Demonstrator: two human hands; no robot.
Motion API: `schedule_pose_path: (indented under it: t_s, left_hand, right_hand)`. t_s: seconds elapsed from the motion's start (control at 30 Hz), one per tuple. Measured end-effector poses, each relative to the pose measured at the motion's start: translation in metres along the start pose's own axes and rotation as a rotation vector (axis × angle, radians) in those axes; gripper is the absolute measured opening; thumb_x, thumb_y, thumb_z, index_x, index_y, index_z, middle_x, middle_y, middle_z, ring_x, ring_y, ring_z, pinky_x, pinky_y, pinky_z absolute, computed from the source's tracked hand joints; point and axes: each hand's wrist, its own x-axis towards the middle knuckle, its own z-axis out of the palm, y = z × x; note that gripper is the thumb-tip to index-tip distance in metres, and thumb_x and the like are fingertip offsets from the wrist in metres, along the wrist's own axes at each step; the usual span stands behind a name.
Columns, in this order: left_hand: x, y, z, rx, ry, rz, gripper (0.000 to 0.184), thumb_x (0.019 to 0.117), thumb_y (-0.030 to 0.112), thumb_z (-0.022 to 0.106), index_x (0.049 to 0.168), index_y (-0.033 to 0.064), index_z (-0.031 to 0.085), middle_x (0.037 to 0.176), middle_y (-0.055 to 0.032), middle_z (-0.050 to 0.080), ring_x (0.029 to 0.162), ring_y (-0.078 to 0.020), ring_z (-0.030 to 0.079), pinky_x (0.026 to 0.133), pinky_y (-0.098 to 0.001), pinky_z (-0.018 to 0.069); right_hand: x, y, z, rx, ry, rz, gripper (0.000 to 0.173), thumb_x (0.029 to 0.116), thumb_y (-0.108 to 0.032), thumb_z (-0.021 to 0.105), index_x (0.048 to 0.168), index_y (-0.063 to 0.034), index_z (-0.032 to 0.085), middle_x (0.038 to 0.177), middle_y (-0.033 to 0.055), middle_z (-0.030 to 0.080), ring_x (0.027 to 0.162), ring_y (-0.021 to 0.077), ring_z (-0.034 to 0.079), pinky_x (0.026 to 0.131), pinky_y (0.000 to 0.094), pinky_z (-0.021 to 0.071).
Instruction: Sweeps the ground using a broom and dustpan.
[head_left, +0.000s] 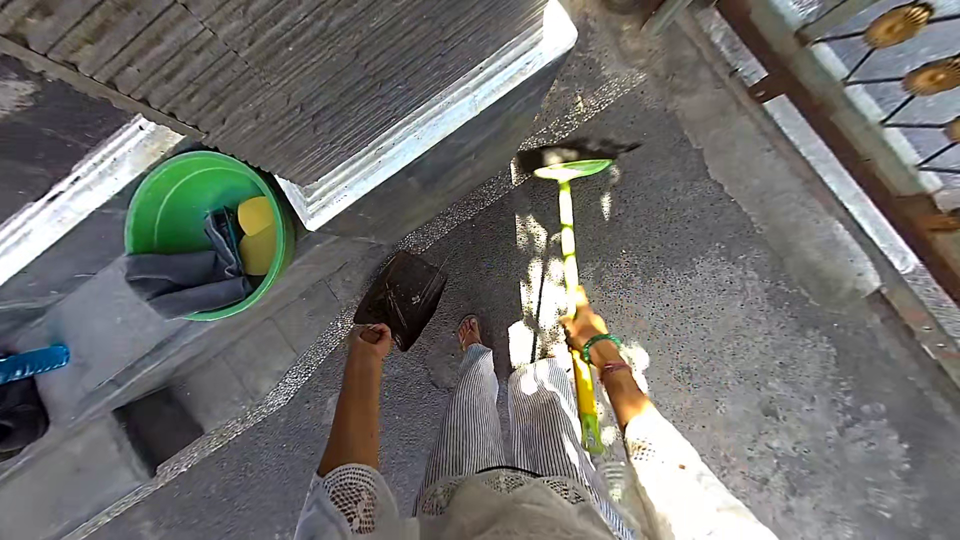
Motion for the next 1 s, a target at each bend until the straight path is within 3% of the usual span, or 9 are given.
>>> schedule_pose_path:
  t_s: [0.03,0.13,0.27,0.43,0.53,0.63,0.7,0.8,1.0]
  left_hand:
    - [0.002,0.002,-0.001,-0.003,-0.002,-0.002,0.021,0.1039,0.023,0.036,0.087,0.0121,0.044,0.062,-0.0024,0.048,0.047,-0.0102,0.051,0.046,-0.0203,0.0482]
    - [0.002,0.004,-0.007,0.01,0.003,0.005,0.022,0.1041,0.024,0.036,0.087,0.0119,0.043,0.062,-0.0029,0.048,0.048,-0.0109,0.051,0.046,-0.0208,0.0482]
    - [0.01,0.014,-0.011,0.02,-0.002,-0.011,0.028,0.1055,0.029,0.033,0.087,0.012,0.044,0.062,-0.0027,0.049,0.048,-0.0107,0.052,0.047,-0.0207,0.0488]
    - [0.013,0.02,-0.021,-0.008,0.022,0.003,0.028,0.1059,0.032,0.033,0.089,0.0123,0.044,0.064,-0.0028,0.049,0.048,-0.0103,0.052,0.047,-0.0203,0.049]
    - [0.016,0.014,-0.02,0.016,0.015,0.017,0.029,0.1059,0.032,0.032,0.087,0.0127,0.043,0.063,-0.0024,0.048,0.049,-0.0111,0.051,0.047,-0.0218,0.0486]
    - [0.017,0.004,-0.013,0.069,0.01,0.042,0.034,0.1075,0.035,0.028,0.087,0.0125,0.043,0.061,-0.0021,0.047,0.048,-0.0113,0.051,0.047,-0.0226,0.0484]
    - [0.016,0.002,-0.01,0.049,0.01,0.058,0.034,0.1071,0.035,0.028,0.086,0.0131,0.042,0.06,-0.0015,0.046,0.047,-0.0103,0.05,0.046,-0.0217,0.0477]
    - [0.017,0.003,-0.017,0.038,-0.002,0.055,0.035,0.1061,0.036,0.029,0.084,0.0126,0.043,0.06,-0.0021,0.047,0.047,-0.0103,0.05,0.046,-0.0213,0.0475]
    - [0.02,0.02,-0.027,-0.003,-0.022,-0.001,0.04,0.1048,0.043,0.028,0.084,0.0129,0.044,0.062,-0.0019,0.047,0.047,-0.0095,0.049,0.045,-0.0203,0.0465]
  right_hand:
    - [-0.008,0.004,0.018,-0.033,-0.063,-0.035,0.056,0.1059,-0.021,0.053,0.155,-0.0029,0.033,0.109,0.0274,0.063,0.085,0.0361,0.067,0.078,0.0529,0.0555]
    - [-0.054,0.035,0.031,-0.089,-0.296,-0.074,0.081,0.1033,-0.017,0.054,0.167,-0.0262,0.005,0.104,0.0227,0.065,0.071,0.0308,0.065,0.066,0.0498,0.0562]
    - [-0.124,0.083,-0.016,0.084,-0.331,-0.07,0.084,0.101,-0.014,0.055,0.166,-0.0377,0.007,0.089,0.0138,0.062,0.053,0.0208,0.053,0.05,0.0418,0.0495]
    - [-0.108,0.11,-0.044,0.307,-0.051,0.042,0.07,0.1061,-0.017,0.053,0.165,-0.0279,0.016,0.081,0.0092,0.056,0.051,0.0159,0.048,0.046,0.0348,0.0448]
    - [-0.039,0.098,-0.033,0.337,-0.031,0.072,0.088,0.1021,-0.01,0.05,0.165,-0.0262,-0.01,0.081,0.0079,0.052,0.051,0.0154,0.049,0.048,0.036,0.0481]
    - [-0.024,0.088,0.021,0.185,-0.119,0.102,0.059,0.1077,-0.021,0.049,0.159,-0.0067,0.022,0.084,0.0131,0.059,0.062,0.0203,0.06,0.061,0.0383,0.0545]
    - [-0.046,0.095,0.05,0.01,-0.293,0.076,0.078,0.1064,-0.021,0.05,0.167,-0.0225,0.0,0.106,0.0242,0.065,0.077,0.0311,0.067,0.075,0.05,0.0573]
    - [-0.091,0.129,0.031,0.123,-0.367,0.0,0.089,0.1013,-0.016,0.054,0.165,-0.0394,-0.004,0.088,0.0141,0.059,0.053,0.0209,0.052,0.049,0.0409,0.0484]
    - [-0.124,0.136,-0.054,0.392,-0.246,-0.054,0.069,0.1053,-0.009,0.049,0.164,-0.0254,0.016,0.076,0.0052,0.054,0.045,0.0117,0.047,0.039,0.0285,0.0429]
